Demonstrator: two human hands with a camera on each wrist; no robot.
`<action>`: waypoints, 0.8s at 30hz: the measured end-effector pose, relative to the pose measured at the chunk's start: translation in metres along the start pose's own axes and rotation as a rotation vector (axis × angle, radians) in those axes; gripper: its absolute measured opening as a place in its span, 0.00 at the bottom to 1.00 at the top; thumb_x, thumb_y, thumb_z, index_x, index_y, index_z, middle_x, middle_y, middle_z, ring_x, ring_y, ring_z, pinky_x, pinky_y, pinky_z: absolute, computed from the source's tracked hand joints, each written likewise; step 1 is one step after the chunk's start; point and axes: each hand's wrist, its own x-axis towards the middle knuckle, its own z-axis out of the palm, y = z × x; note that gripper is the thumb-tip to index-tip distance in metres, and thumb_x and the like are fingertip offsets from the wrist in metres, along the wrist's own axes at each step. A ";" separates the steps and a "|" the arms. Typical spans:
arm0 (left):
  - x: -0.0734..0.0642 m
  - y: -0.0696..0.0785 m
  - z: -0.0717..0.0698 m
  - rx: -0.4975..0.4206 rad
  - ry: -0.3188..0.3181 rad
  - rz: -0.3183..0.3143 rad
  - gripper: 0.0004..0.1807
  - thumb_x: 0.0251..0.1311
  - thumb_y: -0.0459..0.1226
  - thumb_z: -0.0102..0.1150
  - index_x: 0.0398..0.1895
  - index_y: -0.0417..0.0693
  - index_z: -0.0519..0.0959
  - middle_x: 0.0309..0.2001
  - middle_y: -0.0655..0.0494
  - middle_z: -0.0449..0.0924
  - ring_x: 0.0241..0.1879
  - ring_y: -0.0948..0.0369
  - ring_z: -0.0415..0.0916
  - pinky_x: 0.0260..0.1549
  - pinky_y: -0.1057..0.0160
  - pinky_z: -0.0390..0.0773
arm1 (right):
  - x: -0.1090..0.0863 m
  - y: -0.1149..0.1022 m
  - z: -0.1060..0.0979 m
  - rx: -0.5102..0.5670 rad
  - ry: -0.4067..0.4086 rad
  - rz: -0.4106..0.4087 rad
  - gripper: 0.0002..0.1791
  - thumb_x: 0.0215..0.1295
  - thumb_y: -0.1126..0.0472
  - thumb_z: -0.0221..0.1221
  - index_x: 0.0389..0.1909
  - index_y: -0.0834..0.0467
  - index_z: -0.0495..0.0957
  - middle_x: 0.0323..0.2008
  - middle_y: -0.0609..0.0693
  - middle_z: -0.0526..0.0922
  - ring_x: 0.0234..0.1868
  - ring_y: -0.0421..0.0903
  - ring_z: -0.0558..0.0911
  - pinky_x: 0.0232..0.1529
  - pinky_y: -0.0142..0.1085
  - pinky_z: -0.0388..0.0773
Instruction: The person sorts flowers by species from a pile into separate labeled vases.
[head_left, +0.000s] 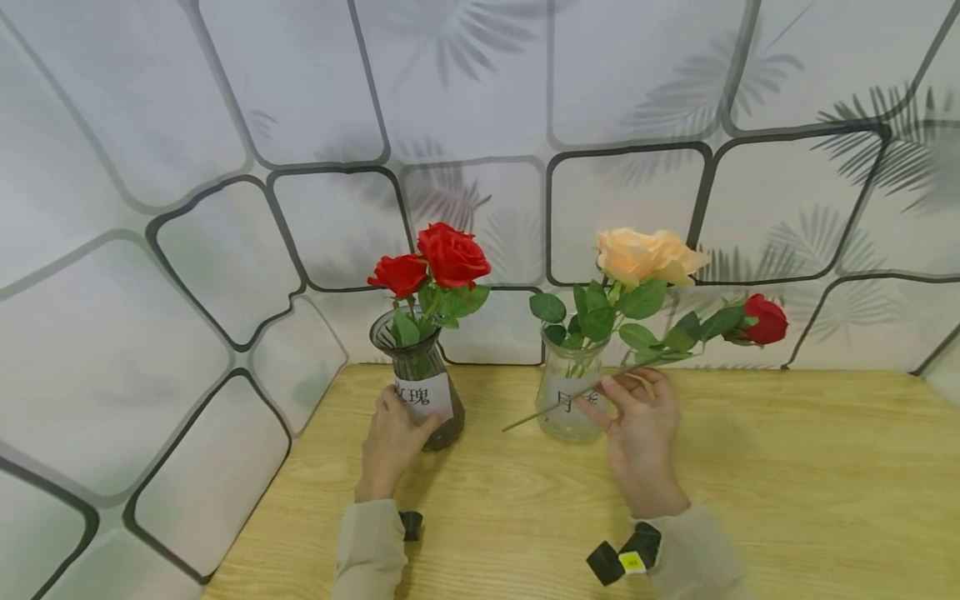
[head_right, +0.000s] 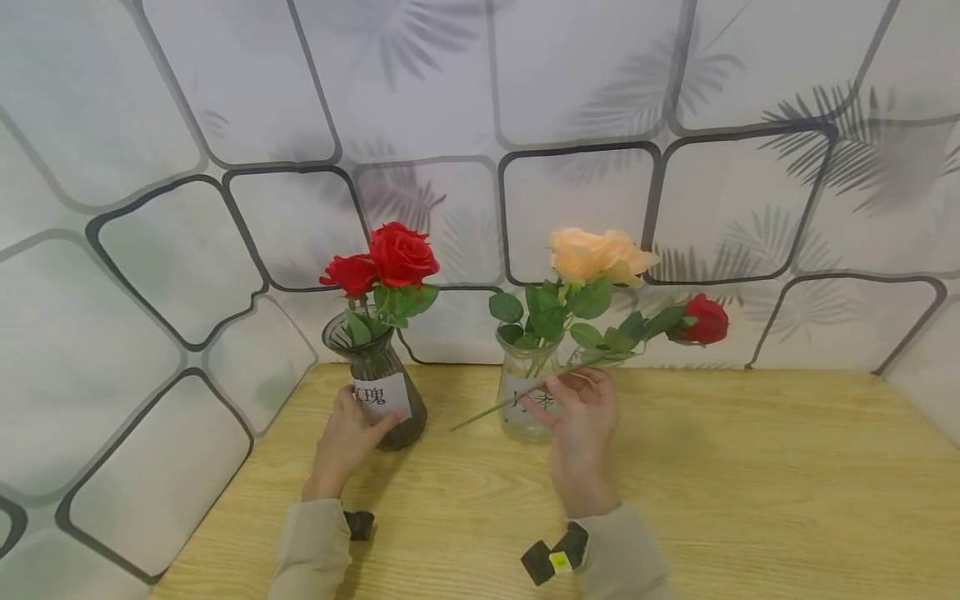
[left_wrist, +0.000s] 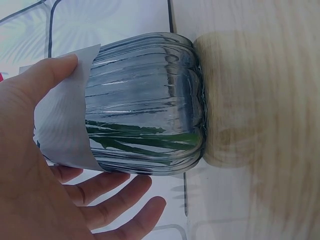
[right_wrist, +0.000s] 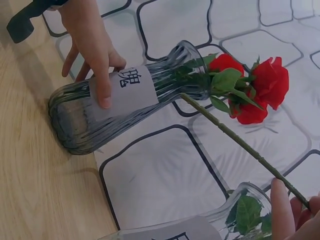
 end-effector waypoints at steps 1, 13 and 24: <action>0.000 0.000 0.000 0.000 -0.002 -0.003 0.48 0.61 0.57 0.66 0.67 0.30 0.57 0.55 0.33 0.70 0.52 0.39 0.75 0.46 0.38 0.78 | 0.000 0.002 0.002 0.001 -0.003 -0.011 0.13 0.67 0.82 0.54 0.37 0.60 0.71 0.30 0.51 0.77 0.31 0.47 0.83 0.32 0.49 0.86; 0.000 -0.001 0.001 -0.017 -0.001 -0.004 0.50 0.60 0.56 0.68 0.69 0.31 0.56 0.54 0.35 0.70 0.51 0.42 0.75 0.45 0.40 0.78 | -0.001 0.025 0.025 0.050 -0.064 -0.159 0.18 0.64 0.86 0.52 0.32 0.59 0.71 0.29 0.51 0.75 0.30 0.46 0.81 0.30 0.50 0.85; 0.000 0.000 0.001 -0.018 -0.003 -0.006 0.49 0.61 0.57 0.67 0.68 0.31 0.56 0.53 0.35 0.70 0.50 0.42 0.75 0.44 0.41 0.78 | 0.002 0.036 0.041 0.044 -0.110 -0.226 0.19 0.62 0.87 0.52 0.30 0.59 0.71 0.30 0.52 0.75 0.30 0.46 0.81 0.31 0.50 0.86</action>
